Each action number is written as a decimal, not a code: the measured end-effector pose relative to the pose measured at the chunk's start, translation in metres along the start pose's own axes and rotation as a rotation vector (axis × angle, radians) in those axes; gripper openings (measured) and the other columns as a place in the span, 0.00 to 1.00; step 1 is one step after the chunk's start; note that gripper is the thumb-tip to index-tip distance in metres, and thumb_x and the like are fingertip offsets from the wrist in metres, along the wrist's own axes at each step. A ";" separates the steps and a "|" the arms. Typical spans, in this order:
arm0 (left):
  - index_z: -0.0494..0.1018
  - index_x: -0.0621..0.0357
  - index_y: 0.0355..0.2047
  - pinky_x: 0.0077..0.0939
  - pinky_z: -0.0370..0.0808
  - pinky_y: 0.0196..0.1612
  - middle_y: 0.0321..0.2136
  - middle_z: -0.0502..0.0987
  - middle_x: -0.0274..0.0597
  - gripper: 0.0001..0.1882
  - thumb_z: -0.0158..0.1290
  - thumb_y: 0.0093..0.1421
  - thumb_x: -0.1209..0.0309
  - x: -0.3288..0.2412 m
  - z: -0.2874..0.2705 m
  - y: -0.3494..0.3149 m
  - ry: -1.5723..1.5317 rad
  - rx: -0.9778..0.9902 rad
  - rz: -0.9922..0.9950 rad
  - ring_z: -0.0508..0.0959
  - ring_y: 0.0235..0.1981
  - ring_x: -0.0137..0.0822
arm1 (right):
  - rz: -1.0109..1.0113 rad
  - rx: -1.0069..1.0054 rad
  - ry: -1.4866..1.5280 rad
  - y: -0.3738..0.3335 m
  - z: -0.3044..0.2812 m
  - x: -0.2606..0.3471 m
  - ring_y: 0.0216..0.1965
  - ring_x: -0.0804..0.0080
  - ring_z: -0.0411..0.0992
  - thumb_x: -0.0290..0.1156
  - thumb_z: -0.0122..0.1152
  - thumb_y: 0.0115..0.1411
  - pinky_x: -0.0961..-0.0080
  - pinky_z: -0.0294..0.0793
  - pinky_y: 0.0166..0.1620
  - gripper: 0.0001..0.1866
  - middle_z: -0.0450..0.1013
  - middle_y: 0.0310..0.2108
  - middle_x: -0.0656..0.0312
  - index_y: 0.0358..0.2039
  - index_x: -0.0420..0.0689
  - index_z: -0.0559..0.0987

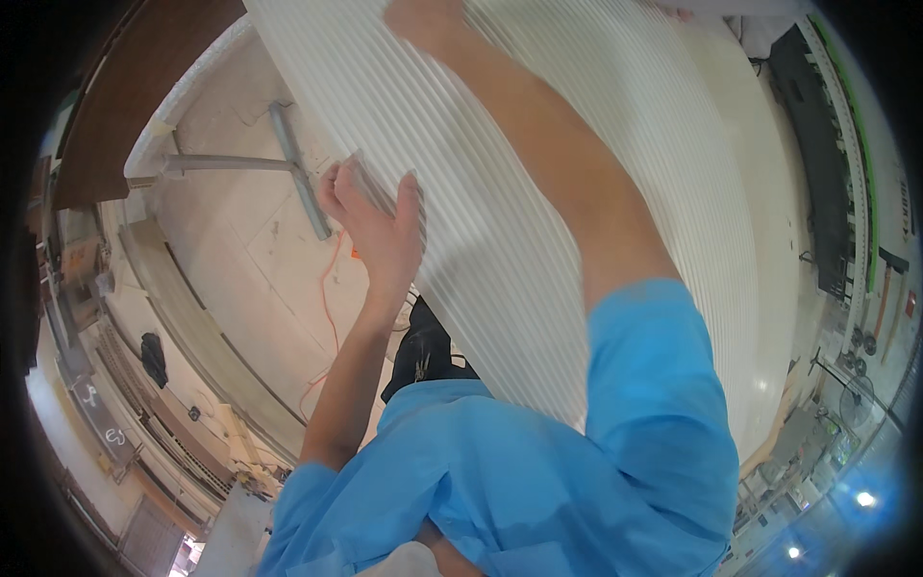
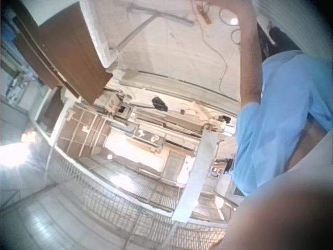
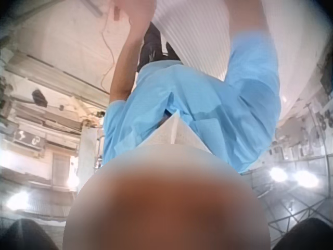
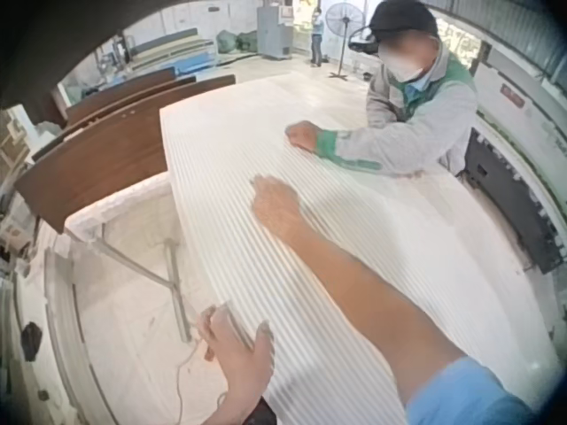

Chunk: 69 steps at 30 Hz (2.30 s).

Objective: The person sands a large white corrugated sheet on a workbench using a sanding block. They repeatedly rub the surface with the block, occasionally repositioning the sheet and adjusting their grip.

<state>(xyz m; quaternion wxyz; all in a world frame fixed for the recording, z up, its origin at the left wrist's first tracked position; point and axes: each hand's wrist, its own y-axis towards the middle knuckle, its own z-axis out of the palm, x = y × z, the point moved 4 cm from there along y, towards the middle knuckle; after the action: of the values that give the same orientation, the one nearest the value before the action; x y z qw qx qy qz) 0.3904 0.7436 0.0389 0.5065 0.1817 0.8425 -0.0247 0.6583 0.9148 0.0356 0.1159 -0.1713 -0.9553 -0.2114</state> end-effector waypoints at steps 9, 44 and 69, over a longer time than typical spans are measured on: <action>0.54 0.67 0.67 0.54 0.61 0.67 0.66 0.50 0.67 0.42 0.64 0.61 0.63 0.012 0.009 0.013 0.023 -0.067 0.033 0.55 0.67 0.65 | -0.138 -0.154 -0.048 -0.054 -0.017 -0.020 0.36 0.46 0.79 0.27 0.52 0.62 0.50 0.78 0.41 0.08 0.79 0.32 0.47 0.36 0.40 0.79; 0.54 0.65 0.67 0.58 0.51 0.71 0.68 0.45 0.66 0.39 0.62 0.64 0.64 0.005 0.005 0.006 -0.087 0.041 -0.026 0.47 0.70 0.61 | -0.141 -0.236 -0.088 0.023 0.009 0.007 0.39 0.45 0.79 0.28 0.51 0.63 0.50 0.78 0.43 0.09 0.80 0.33 0.46 0.36 0.40 0.79; 0.42 0.72 0.71 0.47 0.55 0.73 0.69 0.46 0.68 0.51 0.62 0.64 0.57 0.025 0.010 0.029 -0.175 0.005 -0.086 0.52 0.73 0.60 | 0.290 0.178 -0.078 -0.665 -0.331 0.002 0.32 0.51 0.73 0.22 0.62 0.52 0.54 0.72 0.32 0.07 0.72 0.29 0.55 0.33 0.42 0.76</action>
<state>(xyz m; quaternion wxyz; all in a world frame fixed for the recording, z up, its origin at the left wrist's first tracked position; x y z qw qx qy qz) 0.3983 0.7759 0.0161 0.5761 0.1441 0.8020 -0.0643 0.4557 0.2022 0.0862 0.1225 -0.3044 -0.9393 -0.1003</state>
